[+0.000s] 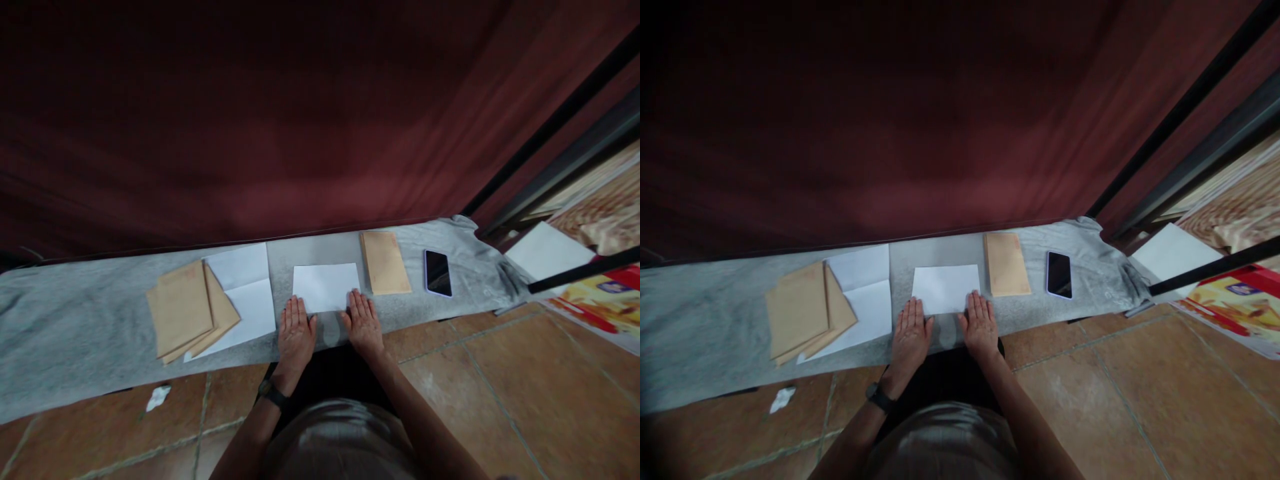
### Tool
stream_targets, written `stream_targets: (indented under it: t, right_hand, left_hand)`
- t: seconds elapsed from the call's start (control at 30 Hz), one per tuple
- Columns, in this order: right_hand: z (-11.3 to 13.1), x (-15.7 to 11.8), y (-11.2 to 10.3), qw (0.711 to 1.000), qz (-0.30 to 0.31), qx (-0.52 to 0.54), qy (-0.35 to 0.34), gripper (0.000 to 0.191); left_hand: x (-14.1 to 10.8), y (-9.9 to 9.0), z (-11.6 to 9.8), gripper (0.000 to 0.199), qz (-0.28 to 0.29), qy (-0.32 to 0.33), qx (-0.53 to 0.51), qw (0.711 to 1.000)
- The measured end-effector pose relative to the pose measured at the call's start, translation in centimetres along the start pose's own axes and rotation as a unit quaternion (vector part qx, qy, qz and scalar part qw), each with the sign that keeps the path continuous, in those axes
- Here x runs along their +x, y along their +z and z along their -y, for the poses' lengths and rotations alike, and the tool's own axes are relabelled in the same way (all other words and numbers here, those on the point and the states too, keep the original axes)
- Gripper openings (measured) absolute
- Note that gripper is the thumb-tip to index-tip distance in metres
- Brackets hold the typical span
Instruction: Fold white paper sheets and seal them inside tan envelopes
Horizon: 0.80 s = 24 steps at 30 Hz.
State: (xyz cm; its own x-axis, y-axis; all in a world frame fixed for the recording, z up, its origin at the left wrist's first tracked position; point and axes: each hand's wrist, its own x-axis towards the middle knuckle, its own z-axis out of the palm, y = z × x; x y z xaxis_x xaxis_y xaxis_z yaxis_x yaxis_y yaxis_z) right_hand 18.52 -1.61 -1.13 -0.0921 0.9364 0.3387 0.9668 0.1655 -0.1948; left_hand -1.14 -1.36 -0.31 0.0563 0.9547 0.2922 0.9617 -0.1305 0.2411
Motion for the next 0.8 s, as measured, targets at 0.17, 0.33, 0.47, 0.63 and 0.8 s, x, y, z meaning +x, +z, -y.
stream_targets:
  t: [0.17,0.33,0.47,0.63,0.8]
  right_hand:
    - [-0.4,-0.4,-0.2,1.0,0.003,-0.009,0.02,0.058]
    - [0.0,-0.2,-0.3,0.999,0.0,0.001,0.036,0.059]
    - [1.1,1.3,-0.6,0.999,0.03,0.039,-0.015,0.055]
    - [1.7,3.2,-0.6,0.992,0.073,0.071,-0.072,0.049]
    - [1.2,3.3,0.0,0.994,0.069,0.058,-0.056,0.051]
  left_hand:
    - [-0.1,-0.2,-0.1,0.058,-0.009,-0.021,-0.007,1.0]
    - [0.2,-0.8,-1.3,0.06,-0.017,-0.01,-0.015,1.0]
    - [1.0,-0.5,-2.7,0.058,0.049,0.097,-0.039,0.993]
    - [2.1,0.6,-2.8,0.056,0.106,0.132,-0.044,0.985]
    - [2.2,0.8,-2.1,0.057,0.097,0.117,-0.033,0.988]
